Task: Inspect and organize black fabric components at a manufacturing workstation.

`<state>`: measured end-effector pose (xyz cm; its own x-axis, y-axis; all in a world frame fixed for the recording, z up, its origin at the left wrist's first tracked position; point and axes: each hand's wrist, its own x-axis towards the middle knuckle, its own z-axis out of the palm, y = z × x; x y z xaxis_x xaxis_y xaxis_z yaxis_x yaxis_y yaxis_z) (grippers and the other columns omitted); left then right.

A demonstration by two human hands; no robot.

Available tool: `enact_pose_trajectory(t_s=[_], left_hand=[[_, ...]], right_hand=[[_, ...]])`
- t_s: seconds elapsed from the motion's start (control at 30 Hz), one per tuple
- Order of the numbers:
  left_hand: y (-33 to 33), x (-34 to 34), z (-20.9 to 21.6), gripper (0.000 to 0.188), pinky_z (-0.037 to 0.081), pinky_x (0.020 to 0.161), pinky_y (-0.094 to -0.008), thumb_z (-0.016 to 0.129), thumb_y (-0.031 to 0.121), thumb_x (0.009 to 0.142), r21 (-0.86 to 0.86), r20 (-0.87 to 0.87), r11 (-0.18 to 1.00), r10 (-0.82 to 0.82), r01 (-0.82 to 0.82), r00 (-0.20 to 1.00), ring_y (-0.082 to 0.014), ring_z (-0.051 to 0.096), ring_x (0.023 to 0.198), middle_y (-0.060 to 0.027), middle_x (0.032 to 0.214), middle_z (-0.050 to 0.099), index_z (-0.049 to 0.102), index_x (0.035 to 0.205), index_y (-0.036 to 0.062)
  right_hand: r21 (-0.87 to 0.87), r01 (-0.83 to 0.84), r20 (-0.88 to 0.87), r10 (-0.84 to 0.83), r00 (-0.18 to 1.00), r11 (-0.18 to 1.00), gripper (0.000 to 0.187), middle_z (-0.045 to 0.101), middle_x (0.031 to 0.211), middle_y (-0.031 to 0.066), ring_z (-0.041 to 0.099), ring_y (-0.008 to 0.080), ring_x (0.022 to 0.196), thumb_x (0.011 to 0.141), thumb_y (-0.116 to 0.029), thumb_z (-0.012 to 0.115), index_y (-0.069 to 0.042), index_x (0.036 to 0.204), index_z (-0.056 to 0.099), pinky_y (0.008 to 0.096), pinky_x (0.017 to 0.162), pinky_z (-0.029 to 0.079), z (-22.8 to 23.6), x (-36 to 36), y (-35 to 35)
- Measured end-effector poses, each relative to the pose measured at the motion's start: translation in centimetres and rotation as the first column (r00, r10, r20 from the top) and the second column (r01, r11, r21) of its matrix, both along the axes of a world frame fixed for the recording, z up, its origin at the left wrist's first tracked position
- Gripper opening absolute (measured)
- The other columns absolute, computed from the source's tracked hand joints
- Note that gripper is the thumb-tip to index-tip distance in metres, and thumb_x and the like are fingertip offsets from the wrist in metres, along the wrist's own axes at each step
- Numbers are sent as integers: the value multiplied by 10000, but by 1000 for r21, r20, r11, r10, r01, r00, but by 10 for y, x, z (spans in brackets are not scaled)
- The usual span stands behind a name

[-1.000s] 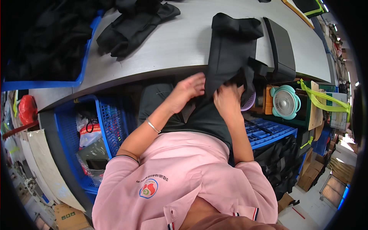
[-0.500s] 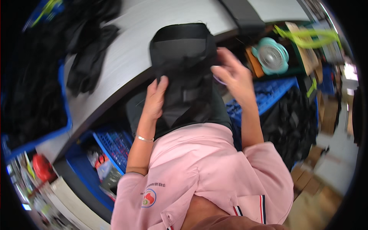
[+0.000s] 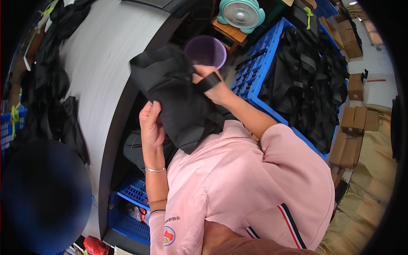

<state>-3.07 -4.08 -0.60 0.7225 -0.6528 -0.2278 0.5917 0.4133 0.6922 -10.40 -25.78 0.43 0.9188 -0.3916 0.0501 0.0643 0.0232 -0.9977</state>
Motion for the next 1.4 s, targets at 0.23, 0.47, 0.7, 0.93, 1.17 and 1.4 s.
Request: enact_pose_trajectory(t_s=[0.23, 0.47, 0.7, 0.93, 1.17, 1.4], left_hand=[[-21, -4, 5, 430, 542, 876, -304, 600, 259, 1007, 236, 169, 972, -35, -6, 985, -198, 635, 1148, -128, 1323, 620, 550, 1361, 20], [5, -7, -36, 394, 546, 856, -293, 610, 261, 1001, 407, 45, 909, -116, 88, 992, -172, 649, 1088, -112, 1285, 642, 585, 1317, 27], [0, -9, -28, 373, 537, 839, -280, 612, 269, 998, 472, 87, 879, -131, 75, 988, -161, 654, 1065, -104, 1253, 660, 615, 1284, 30], [35, 19, 12, 186, 505, 763, -224, 626, 122, 976, 410, 701, 625, 251, -665, 668, -60, 619, 882, -16, 997, 698, 696, 1101, 3], [154, 92, 57, 347, 371, 1081, -431, 649, -16, 815, -89, 978, -284, -207, -955, -30, -324, 500, 1270, -111, 1336, 590, 675, 1150, 70], [185, 68, 25, 490, 370, 1039, -457, 736, 286, 848, 335, 808, -158, -460, -929, 370, -339, 494, 1277, -116, 1325, 606, 636, 1280, 76]], right_hand=[[-454, 598, -37, -684, 728, 661, 205, 692, 973, 22, 619, 124, 880, 946, -102, 551, -27, 1049, 711, 272, 822, 478, 30, -152, -148], [-649, 753, 162, -946, 279, 111, 216, 611, 817, -20, 470, 63, 744, 995, -170, 580, 14, 962, 688, 257, 678, 425, 94, -337, -324], [-939, 54, 334, -938, -98, -340, 816, 656, 1142, 304, 615, 489, 1071, 781, -629, 724, 95, 1150, 645, 516, 960, 475, 155, -365, -479], [-924, 237, 371, -545, 752, -301, 477, 429, 1442, 266, 420, 416, 1345, 963, -189, 618, -13, 1392, 503, 449, 1093, 387, 17, -148, -322], [-979, 145, 123, 152, 981, -143, 384, 502, 1431, 209, 534, 351, 1270, 917, 27, 569, 18, 1300, 602, 452, 1048, 438, -15, -5, -78], [-953, 124, 248, 478, 842, 276, 362, 546, 1372, 168, 580, 312, 1185, 845, 45, 621, 18, 1204, 649, 409, 986, 480, 8, 67, 60]])
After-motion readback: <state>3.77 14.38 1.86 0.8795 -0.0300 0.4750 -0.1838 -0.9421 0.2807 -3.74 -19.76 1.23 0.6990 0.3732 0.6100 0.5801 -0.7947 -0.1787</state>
